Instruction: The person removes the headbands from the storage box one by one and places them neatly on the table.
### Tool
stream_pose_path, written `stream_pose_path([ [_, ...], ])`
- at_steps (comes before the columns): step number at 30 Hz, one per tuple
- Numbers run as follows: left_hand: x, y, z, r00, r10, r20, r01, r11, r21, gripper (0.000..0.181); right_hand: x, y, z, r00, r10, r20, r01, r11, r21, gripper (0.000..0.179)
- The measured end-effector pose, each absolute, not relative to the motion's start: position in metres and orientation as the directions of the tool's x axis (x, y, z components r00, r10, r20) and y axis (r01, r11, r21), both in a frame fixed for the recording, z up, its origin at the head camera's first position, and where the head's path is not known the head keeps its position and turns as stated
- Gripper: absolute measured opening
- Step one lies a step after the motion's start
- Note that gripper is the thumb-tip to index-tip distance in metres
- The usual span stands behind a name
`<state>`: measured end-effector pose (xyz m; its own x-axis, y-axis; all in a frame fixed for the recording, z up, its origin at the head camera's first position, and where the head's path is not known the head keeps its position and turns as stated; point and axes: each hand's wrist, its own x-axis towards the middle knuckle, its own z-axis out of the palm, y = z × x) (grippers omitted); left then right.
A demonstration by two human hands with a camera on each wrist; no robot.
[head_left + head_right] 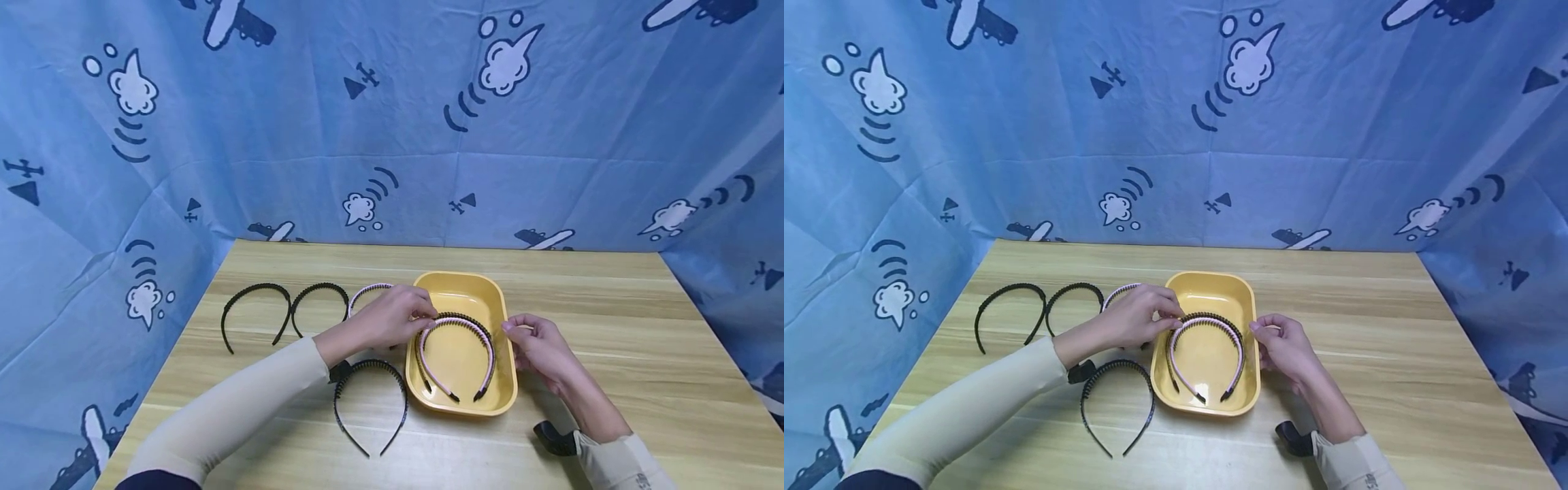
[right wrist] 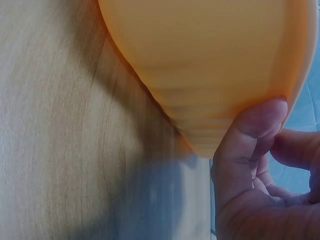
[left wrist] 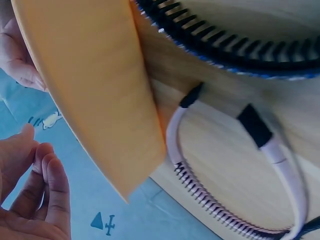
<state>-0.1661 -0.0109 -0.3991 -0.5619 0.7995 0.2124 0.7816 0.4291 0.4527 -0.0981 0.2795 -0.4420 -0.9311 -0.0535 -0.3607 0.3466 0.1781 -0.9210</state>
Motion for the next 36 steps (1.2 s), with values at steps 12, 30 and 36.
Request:
stream_pose_path([
  [12, -0.174, 0.014, -0.393, -0.560, 0.811, 0.171, 0.777, 0.442, 0.448, 0.016, -0.099, 0.279, -0.443, -0.930, -0.050, -0.363, 0.349, 0.182, -0.919, 0.030],
  [30, -0.180, 0.045, -0.398, -0.521, 0.839, 0.155, 0.794, 0.410, 0.449, 0.011, -0.100, 0.281, -0.442, -0.928, -0.060, -0.368, 0.354, 0.171, -0.920, 0.032],
  [36, -0.182, 0.051, -0.402, -0.513, 0.849, 0.125, 0.800, 0.420, 0.428, 0.013, -0.099, 0.281, -0.443, -0.926, -0.061, -0.373, 0.359, 0.169, -0.918, 0.034],
])
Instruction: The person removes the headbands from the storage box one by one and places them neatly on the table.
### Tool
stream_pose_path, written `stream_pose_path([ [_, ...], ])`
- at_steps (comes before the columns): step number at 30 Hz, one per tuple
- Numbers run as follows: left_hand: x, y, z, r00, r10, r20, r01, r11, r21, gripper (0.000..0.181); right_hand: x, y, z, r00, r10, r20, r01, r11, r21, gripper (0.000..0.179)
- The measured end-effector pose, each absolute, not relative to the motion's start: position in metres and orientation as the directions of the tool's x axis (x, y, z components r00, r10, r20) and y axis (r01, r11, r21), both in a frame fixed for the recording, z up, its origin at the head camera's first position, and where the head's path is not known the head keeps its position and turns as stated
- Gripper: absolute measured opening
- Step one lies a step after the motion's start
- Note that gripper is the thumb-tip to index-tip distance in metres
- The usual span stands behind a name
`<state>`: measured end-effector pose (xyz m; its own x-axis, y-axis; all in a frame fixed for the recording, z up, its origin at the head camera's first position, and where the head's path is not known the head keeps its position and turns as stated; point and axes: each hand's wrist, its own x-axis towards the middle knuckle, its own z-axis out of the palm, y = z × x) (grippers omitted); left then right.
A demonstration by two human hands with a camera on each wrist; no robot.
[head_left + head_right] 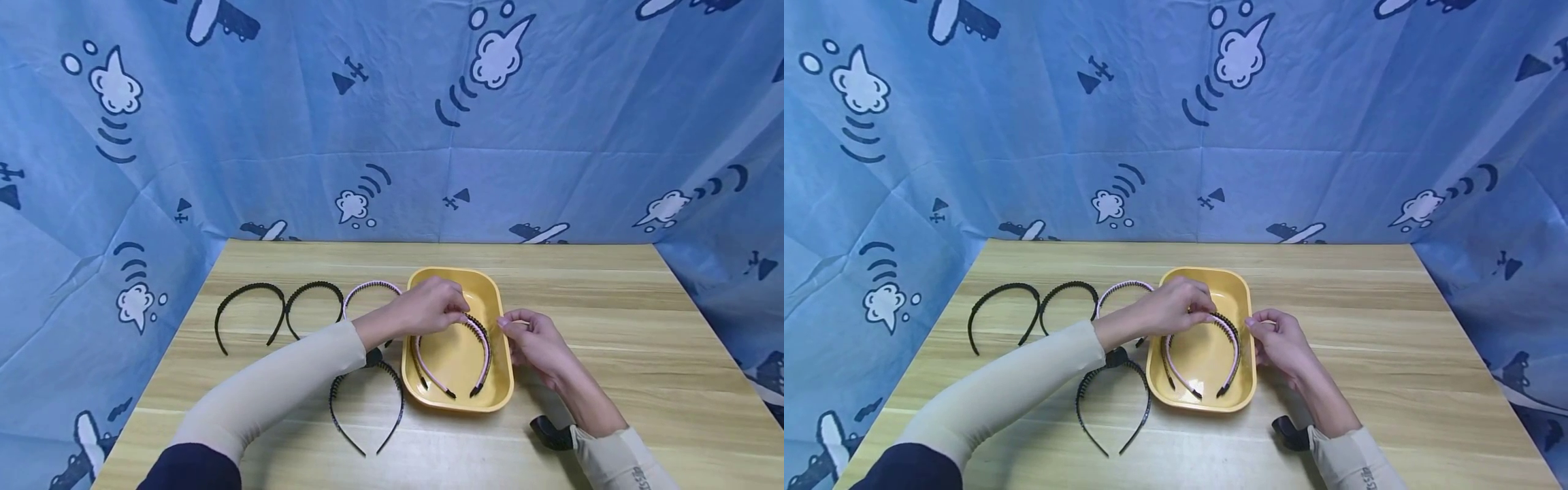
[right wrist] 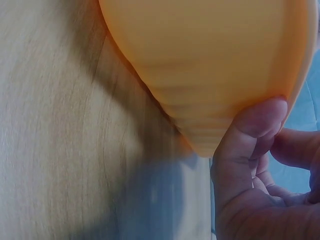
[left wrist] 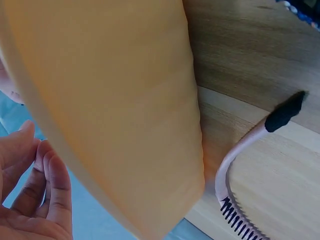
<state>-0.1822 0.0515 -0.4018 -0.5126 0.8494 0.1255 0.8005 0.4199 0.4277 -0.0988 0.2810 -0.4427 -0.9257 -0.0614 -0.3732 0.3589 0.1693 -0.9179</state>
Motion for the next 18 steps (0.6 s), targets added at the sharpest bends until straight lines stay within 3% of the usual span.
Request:
stream_pose_path([
  [18, -0.190, 0.063, -0.407, -0.506, 0.860, 0.059, 0.801, 0.444, 0.401, 0.014, -0.099, 0.278, -0.444, -0.928, -0.056, -0.368, 0.356, 0.155, -0.922, 0.031],
])
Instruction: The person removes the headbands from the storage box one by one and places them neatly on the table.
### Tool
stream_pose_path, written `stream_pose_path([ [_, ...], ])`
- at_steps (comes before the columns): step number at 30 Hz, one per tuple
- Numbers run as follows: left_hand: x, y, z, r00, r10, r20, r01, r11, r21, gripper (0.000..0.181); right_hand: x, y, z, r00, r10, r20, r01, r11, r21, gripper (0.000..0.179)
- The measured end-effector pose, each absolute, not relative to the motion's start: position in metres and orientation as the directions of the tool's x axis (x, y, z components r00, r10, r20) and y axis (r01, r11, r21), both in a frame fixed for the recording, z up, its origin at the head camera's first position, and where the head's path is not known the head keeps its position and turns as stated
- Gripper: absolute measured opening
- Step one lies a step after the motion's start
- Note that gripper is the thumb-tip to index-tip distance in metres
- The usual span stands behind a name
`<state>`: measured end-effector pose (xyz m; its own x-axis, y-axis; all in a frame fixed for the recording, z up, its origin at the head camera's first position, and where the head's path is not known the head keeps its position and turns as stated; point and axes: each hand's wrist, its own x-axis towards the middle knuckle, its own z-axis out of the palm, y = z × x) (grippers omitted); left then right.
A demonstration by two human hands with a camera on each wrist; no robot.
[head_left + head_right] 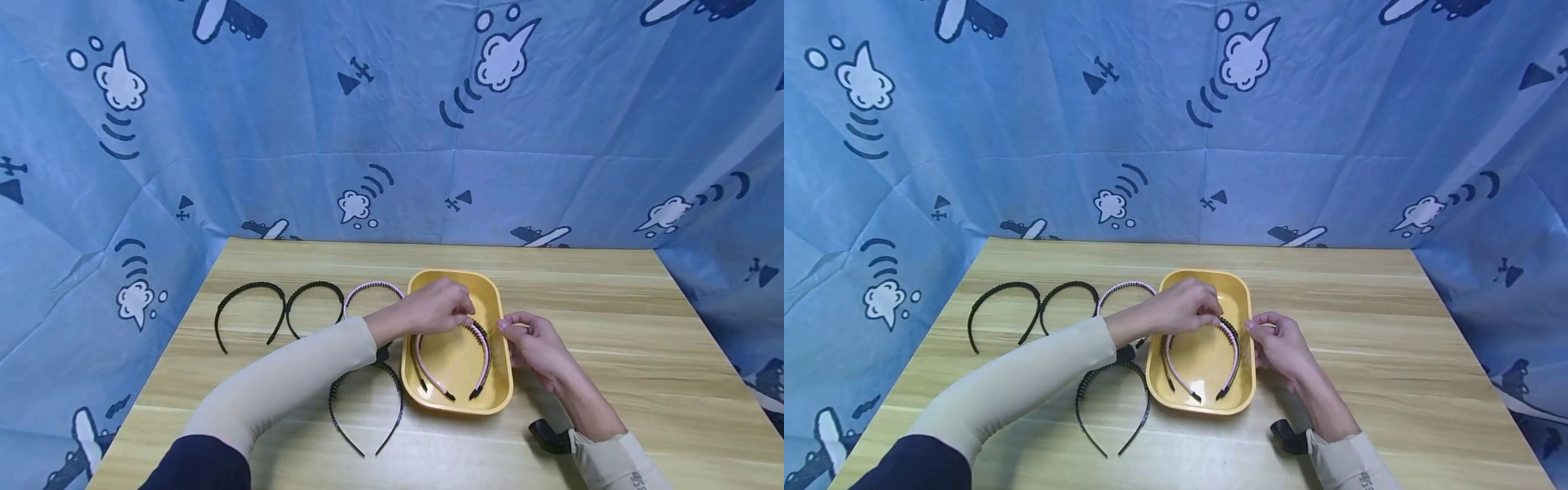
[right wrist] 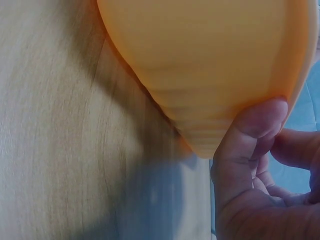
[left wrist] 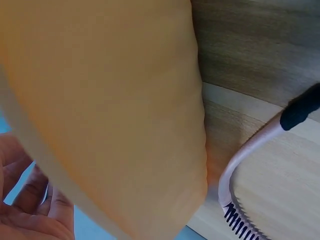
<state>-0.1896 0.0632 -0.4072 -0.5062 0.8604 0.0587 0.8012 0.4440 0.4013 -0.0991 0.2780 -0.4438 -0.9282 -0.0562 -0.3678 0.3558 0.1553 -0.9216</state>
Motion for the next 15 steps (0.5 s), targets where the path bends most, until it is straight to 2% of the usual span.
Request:
stream_pose_path([
  [15, -0.1961, 0.0736, -0.4145, -0.531, 0.847, -0.021, 0.776, 0.496, 0.390, 0.016, -0.0988, 0.2766, -0.4428, -0.926, -0.033, -0.376, 0.366, 0.160, -0.917, 0.029],
])
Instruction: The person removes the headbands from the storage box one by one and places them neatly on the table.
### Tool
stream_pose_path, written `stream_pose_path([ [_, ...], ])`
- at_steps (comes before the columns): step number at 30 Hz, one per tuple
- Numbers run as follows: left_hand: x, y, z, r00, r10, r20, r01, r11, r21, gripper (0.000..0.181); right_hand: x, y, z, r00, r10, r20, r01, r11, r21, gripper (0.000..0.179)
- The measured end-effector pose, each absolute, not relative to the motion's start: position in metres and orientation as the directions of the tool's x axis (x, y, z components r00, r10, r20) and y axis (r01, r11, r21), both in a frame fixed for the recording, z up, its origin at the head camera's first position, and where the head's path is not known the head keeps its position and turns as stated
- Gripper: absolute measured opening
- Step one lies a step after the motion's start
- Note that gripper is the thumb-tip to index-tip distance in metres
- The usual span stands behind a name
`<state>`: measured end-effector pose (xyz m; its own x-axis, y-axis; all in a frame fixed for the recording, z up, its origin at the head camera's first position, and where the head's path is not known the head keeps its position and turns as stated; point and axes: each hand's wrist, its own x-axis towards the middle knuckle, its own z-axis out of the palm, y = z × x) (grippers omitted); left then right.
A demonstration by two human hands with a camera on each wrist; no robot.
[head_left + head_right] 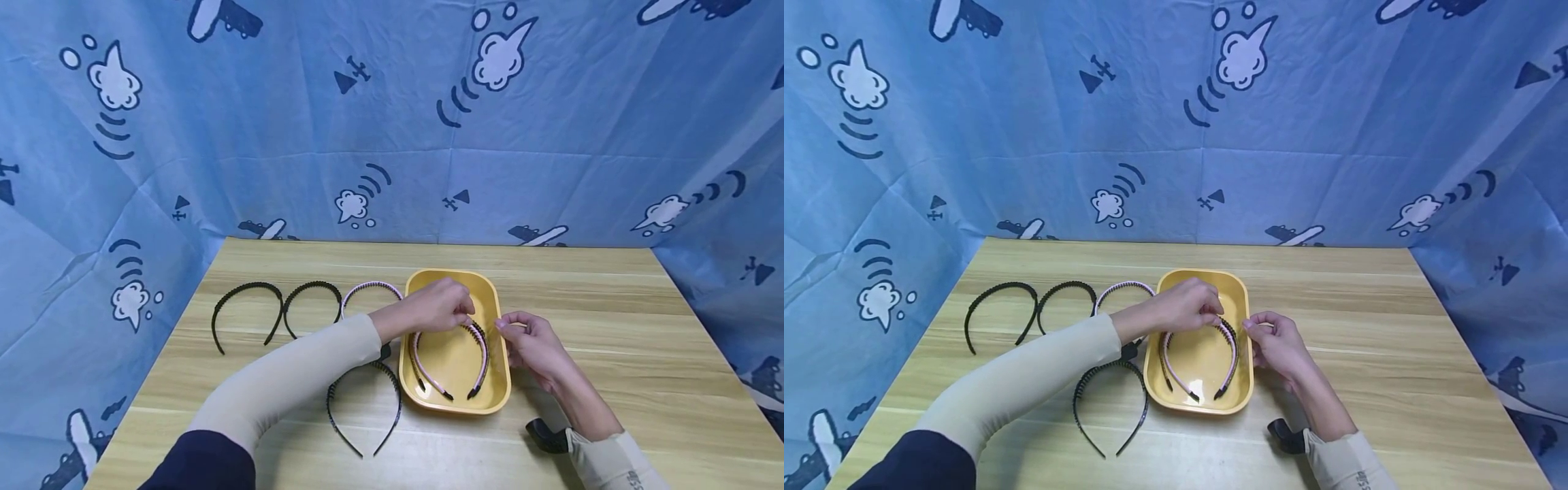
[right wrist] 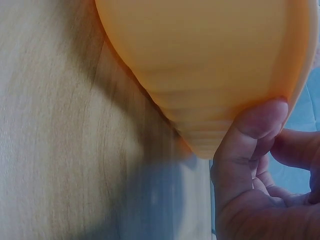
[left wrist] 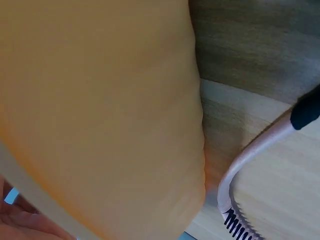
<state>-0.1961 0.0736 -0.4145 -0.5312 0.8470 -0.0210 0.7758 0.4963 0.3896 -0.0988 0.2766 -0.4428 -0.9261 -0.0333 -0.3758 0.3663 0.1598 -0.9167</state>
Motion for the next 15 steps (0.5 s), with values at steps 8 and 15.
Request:
stream_pose_path([
  [8, -0.1990, 0.0782, -0.4152, -0.543, 0.836, -0.078, 0.745, 0.522, 0.414, 0.014, -0.0984, 0.2765, -0.4437, -0.925, -0.029, -0.380, 0.371, 0.158, -0.915, 0.030],
  [15, -0.2019, 0.0814, -0.4199, -0.525, 0.845, -0.104, 0.751, 0.517, 0.412, 0.010, -0.0986, 0.2768, -0.4436, -0.925, -0.032, -0.379, 0.370, 0.151, -0.917, 0.030],
])
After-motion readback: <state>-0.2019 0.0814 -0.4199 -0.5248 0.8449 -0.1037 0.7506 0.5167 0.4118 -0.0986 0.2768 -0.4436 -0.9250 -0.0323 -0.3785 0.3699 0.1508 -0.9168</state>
